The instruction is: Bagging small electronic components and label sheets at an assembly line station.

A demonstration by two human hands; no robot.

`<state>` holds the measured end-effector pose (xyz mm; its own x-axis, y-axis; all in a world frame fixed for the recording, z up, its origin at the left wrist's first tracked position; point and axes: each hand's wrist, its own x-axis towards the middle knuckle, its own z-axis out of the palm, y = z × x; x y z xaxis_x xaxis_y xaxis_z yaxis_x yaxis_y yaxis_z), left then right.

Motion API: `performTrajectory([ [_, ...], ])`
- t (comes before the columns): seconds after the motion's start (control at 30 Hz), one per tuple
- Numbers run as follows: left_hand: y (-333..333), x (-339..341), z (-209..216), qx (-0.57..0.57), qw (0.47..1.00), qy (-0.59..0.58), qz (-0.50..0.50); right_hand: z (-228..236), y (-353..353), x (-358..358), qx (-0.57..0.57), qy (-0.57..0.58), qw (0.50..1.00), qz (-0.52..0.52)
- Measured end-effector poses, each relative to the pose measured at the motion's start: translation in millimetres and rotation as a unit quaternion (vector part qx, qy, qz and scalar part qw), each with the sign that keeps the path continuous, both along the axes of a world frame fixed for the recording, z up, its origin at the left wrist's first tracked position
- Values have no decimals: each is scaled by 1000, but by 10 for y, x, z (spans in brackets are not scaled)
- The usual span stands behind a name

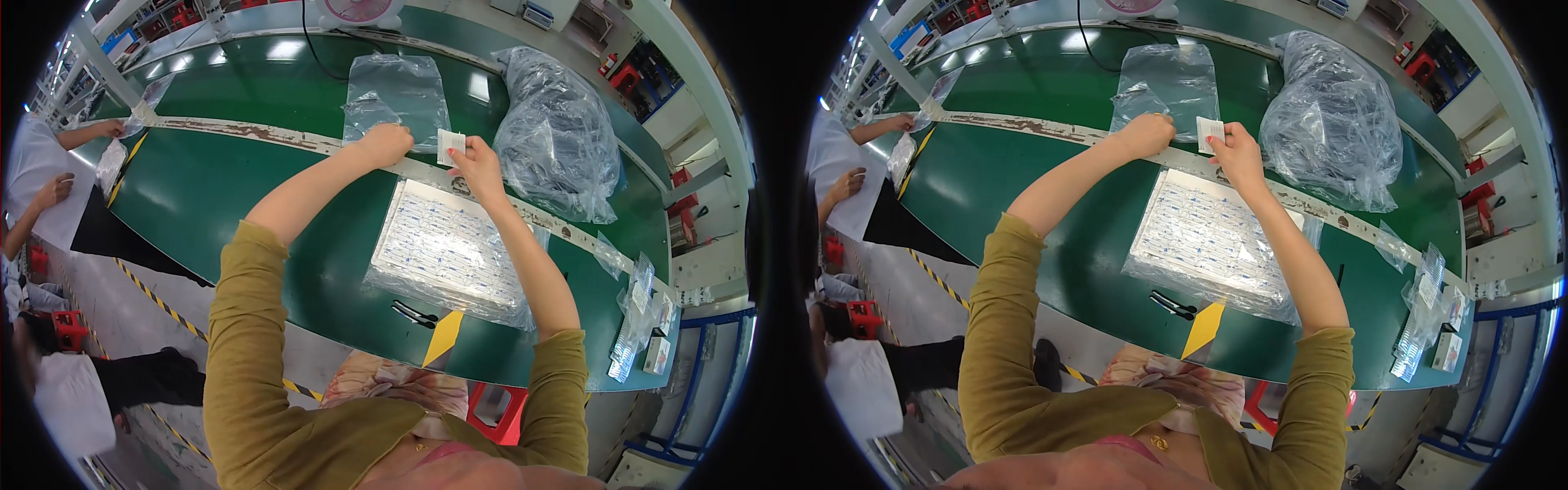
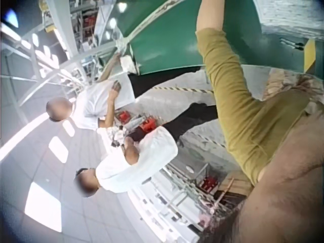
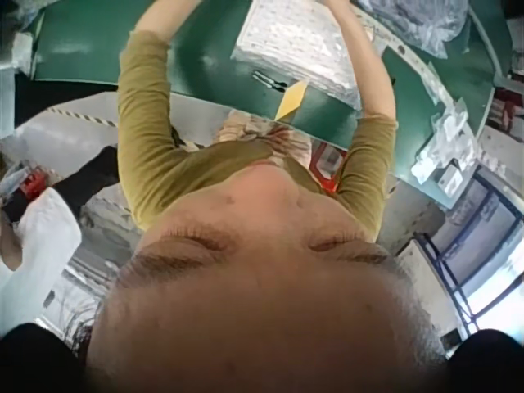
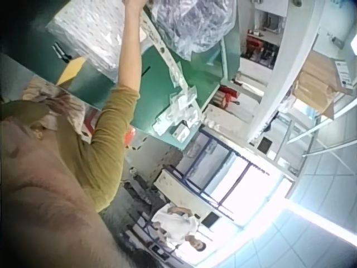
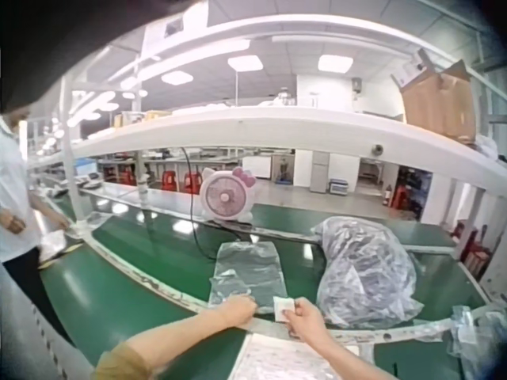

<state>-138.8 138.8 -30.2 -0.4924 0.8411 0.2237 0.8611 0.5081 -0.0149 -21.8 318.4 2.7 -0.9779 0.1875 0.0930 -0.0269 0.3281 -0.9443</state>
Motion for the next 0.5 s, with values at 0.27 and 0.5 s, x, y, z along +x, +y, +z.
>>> performTrajectory([
  [0.27,-53,-153,17,177,959,-203,85,-113,-136,-140,23,108,994,18],
  [0.5,-68,-200,169,207,927,-292,116,-163,-140,-237,62,161,985,20],
])
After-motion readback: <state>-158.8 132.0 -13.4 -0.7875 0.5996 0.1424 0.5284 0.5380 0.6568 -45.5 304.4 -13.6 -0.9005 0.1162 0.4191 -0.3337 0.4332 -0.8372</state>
